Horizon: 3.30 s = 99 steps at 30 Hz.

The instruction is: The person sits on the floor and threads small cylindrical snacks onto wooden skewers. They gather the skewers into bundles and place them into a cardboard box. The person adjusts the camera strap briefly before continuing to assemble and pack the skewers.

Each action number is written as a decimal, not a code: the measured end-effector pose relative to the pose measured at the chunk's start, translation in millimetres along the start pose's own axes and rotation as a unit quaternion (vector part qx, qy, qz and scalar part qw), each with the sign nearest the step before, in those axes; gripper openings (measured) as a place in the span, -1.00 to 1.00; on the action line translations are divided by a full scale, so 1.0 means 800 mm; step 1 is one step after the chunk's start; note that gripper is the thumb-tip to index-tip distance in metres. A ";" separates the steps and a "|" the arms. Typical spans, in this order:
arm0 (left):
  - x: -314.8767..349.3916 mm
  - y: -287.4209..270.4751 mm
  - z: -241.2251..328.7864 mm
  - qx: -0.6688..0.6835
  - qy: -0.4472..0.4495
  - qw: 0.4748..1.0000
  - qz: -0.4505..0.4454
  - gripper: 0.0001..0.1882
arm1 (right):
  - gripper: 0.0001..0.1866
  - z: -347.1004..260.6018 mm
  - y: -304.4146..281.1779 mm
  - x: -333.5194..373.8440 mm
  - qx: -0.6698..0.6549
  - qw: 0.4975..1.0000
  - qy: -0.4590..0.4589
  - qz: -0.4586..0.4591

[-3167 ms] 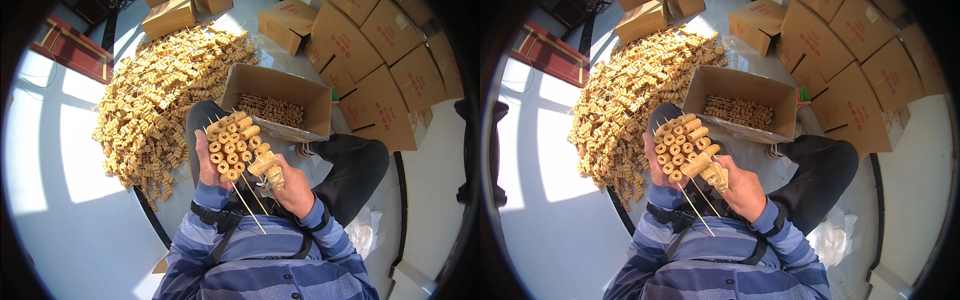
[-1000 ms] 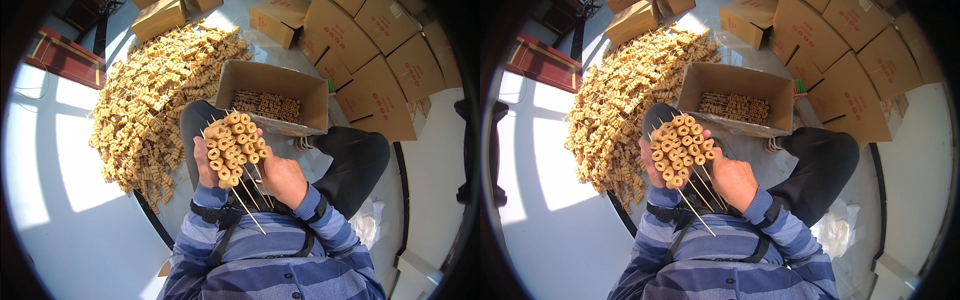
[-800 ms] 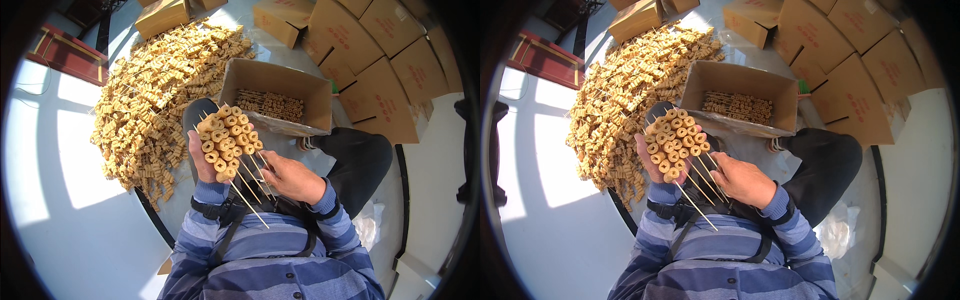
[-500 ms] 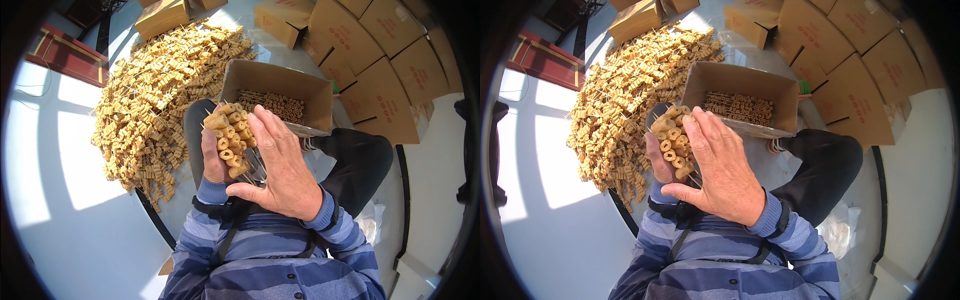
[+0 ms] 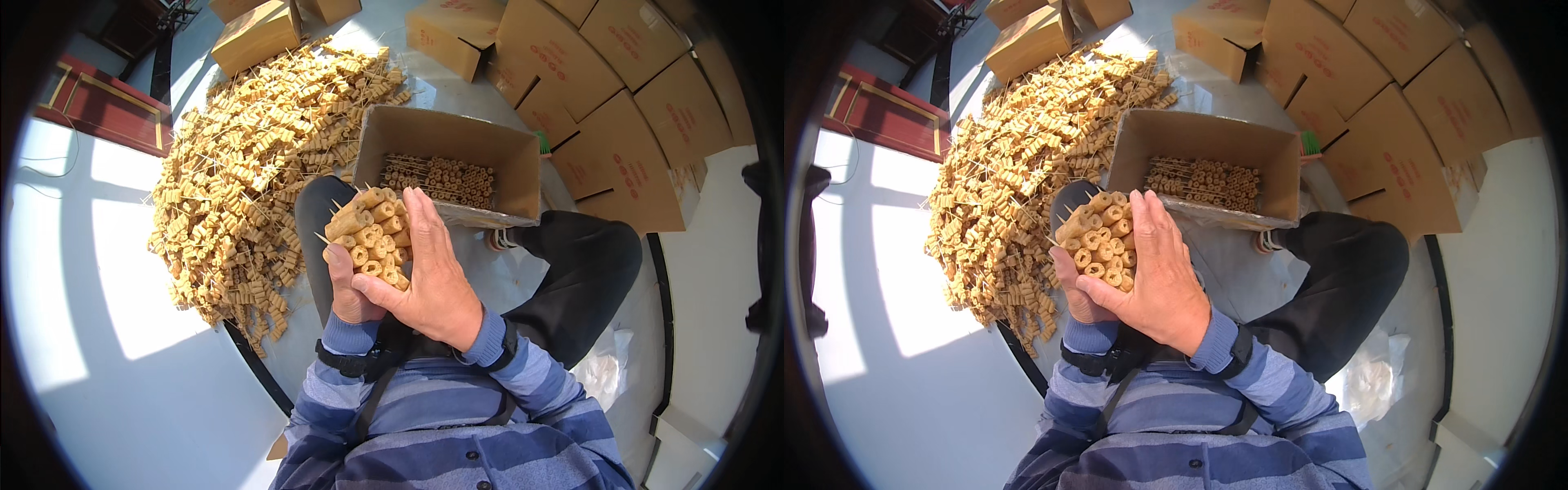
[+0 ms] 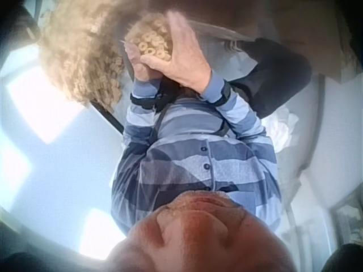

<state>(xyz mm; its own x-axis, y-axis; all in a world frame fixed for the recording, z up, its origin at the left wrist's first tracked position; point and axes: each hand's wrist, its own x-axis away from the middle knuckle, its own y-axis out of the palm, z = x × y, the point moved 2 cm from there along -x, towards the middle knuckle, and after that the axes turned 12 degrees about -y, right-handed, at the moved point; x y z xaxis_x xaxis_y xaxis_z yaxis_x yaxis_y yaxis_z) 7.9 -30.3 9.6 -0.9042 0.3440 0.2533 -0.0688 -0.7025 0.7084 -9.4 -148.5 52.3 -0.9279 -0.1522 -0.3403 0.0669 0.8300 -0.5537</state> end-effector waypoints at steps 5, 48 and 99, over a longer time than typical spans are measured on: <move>0.000 -0.009 -0.006 0.001 0.003 0.999 0.045 -0.04 | 0.24 0.022 0.002 -0.004 -0.152 0.979 0.104 -0.087; -0.226 -0.140 0.016 -0.773 -0.114 0.605 0.154 -0.70 | -0.25 0.365 0.092 -0.152 0.415 0.870 -0.158 -0.214; -0.233 -0.100 0.032 -0.801 -0.094 0.573 0.148 -0.58 | 0.03 0.488 0.203 -0.132 0.378 0.853 0.005 -0.361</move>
<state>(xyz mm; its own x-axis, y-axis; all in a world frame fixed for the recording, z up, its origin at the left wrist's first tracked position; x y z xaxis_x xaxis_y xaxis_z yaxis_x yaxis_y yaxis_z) 192.4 -22.3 -77.3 -0.9250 0.0170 0.3796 -0.3590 -0.3668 -0.8583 242.4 -207.0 -298.3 -0.8309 -0.4683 0.3005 -0.3090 -0.0609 -0.9491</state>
